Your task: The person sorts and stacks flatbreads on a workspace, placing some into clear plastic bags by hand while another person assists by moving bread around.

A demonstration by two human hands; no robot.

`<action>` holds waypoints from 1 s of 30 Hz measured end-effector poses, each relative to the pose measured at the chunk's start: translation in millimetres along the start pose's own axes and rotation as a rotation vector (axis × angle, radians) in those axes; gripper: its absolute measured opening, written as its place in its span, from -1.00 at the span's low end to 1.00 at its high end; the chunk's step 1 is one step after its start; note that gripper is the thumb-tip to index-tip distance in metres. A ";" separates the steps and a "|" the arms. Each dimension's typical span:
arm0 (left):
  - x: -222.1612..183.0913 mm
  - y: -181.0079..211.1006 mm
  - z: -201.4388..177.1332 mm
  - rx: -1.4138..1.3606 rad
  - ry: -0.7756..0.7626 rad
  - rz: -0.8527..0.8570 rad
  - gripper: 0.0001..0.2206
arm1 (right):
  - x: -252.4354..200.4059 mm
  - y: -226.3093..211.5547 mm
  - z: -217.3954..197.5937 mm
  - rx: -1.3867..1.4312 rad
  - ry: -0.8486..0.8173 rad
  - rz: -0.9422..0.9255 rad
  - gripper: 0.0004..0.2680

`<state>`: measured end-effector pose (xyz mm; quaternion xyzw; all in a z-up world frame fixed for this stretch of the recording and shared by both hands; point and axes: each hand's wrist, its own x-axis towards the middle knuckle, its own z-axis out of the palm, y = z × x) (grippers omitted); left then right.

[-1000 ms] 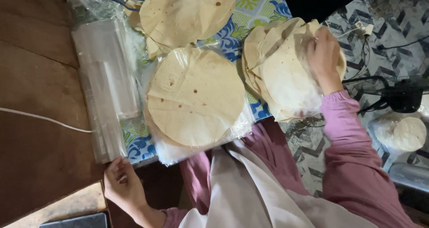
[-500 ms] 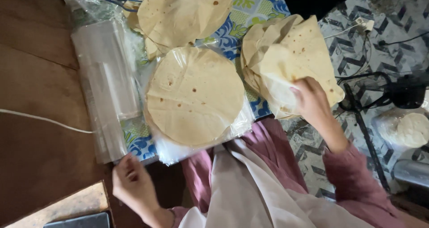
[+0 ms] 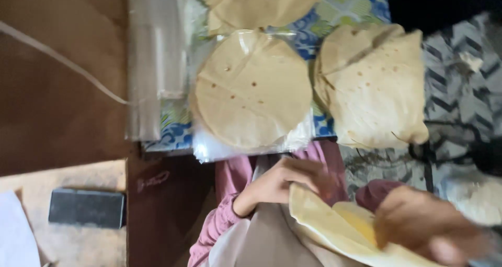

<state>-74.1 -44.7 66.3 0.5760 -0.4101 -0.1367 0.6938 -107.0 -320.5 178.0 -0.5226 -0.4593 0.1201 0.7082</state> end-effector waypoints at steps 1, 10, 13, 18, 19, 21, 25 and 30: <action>-16.1 -4.2 -11.7 0.018 0.023 0.001 -0.81 | 1.2 15.8 -11.4 0.014 -0.025 -0.005 -0.74; -44.9 -31.9 -156.3 0.256 0.935 -0.445 -0.78 | 95.9 168.1 -87.6 -0.206 0.775 0.572 -0.56; -47.0 -56.8 -180.0 0.352 0.913 -0.367 -0.71 | 83.4 232.8 -124.6 -0.348 0.691 0.656 -0.50; -58.6 -71.9 -170.9 0.420 1.005 -0.355 -0.70 | 74.8 238.3 -122.9 -0.343 0.726 0.549 -0.65; -53.7 -68.2 -170.4 0.416 1.005 -0.356 -0.70 | 76.6 240.1 -121.9 -0.345 0.726 0.552 -0.65; -45.1 -60.1 -167.8 0.546 1.082 -0.415 -0.73 | 78.5 243.3 -118.1 -0.384 0.741 0.457 -0.74; -37.5 -47.2 -166.7 0.812 1.060 -0.459 -0.75 | 75.9 244.9 -115.0 -0.452 0.743 0.509 -0.79; -28.8 -35.5 -163.3 0.884 1.097 -0.463 -0.76 | 82.9 242.8 -113.2 -0.692 0.730 0.364 -0.78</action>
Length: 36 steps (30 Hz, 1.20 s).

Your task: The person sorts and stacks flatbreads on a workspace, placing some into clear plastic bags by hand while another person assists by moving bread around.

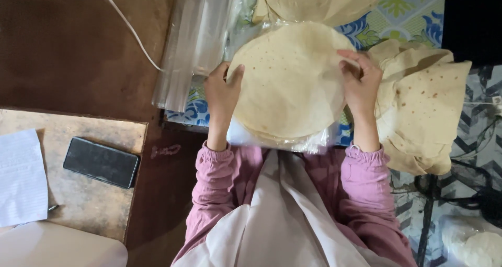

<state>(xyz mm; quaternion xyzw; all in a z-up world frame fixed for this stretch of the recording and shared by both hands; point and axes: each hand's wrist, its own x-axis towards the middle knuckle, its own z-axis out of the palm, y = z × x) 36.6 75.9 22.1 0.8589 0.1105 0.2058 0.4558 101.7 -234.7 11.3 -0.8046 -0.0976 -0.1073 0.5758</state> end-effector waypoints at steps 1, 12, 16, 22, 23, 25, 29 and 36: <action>-3.6 -4.3 1.4 0.002 -0.007 -0.006 -0.76 | 0.7 8.5 0.7 -0.001 -0.001 0.010 -0.78; -24.7 -20.6 -14.0 -0.040 0.048 -0.018 -0.82 | -2.0 2.3 -10.3 0.094 -0.065 0.110 -0.70; -42.7 7.0 -28.4 -0.129 0.027 -0.107 -0.81 | 8.3 12.7 -15.2 0.157 0.008 0.137 -0.69; -63.0 -8.6 -20.5 0.022 0.030 -0.128 -0.74 | 33.2 42.0 -17.9 0.028 -0.134 0.080 -0.72; -63.3 -9.1 -20.3 0.016 0.014 -0.149 -0.73 | 32.8 40.1 -19.7 -0.006 -0.147 0.093 -0.71; -68.2 -10.4 -20.3 0.009 -0.003 -0.174 -0.71 | 26.8 41.6 -22.0 -0.041 -0.164 0.107 -0.70; -67.3 -8.0 -22.5 -0.076 -0.007 -0.210 -0.76 | 23.9 41.8 -17.5 -0.026 -0.133 0.112 -0.73; -65.2 -9.5 -22.5 -0.048 0.009 -0.210 -0.77 | 16.7 37.7 -10.3 -0.124 -0.081 0.046 -0.79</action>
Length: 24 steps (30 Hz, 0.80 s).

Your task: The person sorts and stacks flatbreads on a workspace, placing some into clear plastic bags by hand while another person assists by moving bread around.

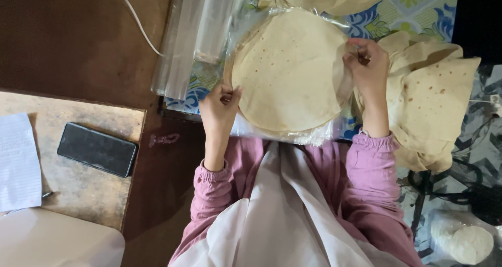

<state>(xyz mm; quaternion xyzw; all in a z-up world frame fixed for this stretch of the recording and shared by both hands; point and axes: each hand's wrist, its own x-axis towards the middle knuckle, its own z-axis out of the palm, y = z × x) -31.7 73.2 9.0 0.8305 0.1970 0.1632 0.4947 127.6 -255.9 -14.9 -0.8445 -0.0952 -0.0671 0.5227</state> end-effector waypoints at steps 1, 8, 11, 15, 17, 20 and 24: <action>-0.1 0.5 0.5 -0.001 -0.001 -0.002 -0.77 | -0.9 -1.0 0.2 -0.002 -0.001 0.002 -0.79; 4.4 -4.8 3.0 0.056 0.028 -0.031 -0.76 | -5.8 -2.1 3.2 0.054 -0.022 0.053 -0.81; 5.2 -10.9 1.6 0.016 0.007 -0.043 -0.75 | -10.8 -12.8 3.7 0.022 -0.017 0.036 -0.81; 4.7 -12.6 -0.2 -0.052 -0.020 -0.026 -0.76 | -13.6 -15.1 4.7 -0.101 0.032 -0.033 -0.80; 1.4 -3.8 -2.3 -0.010 -0.003 -0.009 -0.76 | -18.5 -41.3 5.3 -0.162 0.065 -0.101 -0.81; -1.0 9.5 -5.6 0.067 0.036 0.016 -0.77 | -26.0 -86.8 10.3 -0.233 0.073 -0.327 -0.81; -2.1 6.3 -7.6 0.115 0.060 0.048 -0.79 | -17.4 -140.8 28.9 -0.212 -0.201 -0.788 -0.76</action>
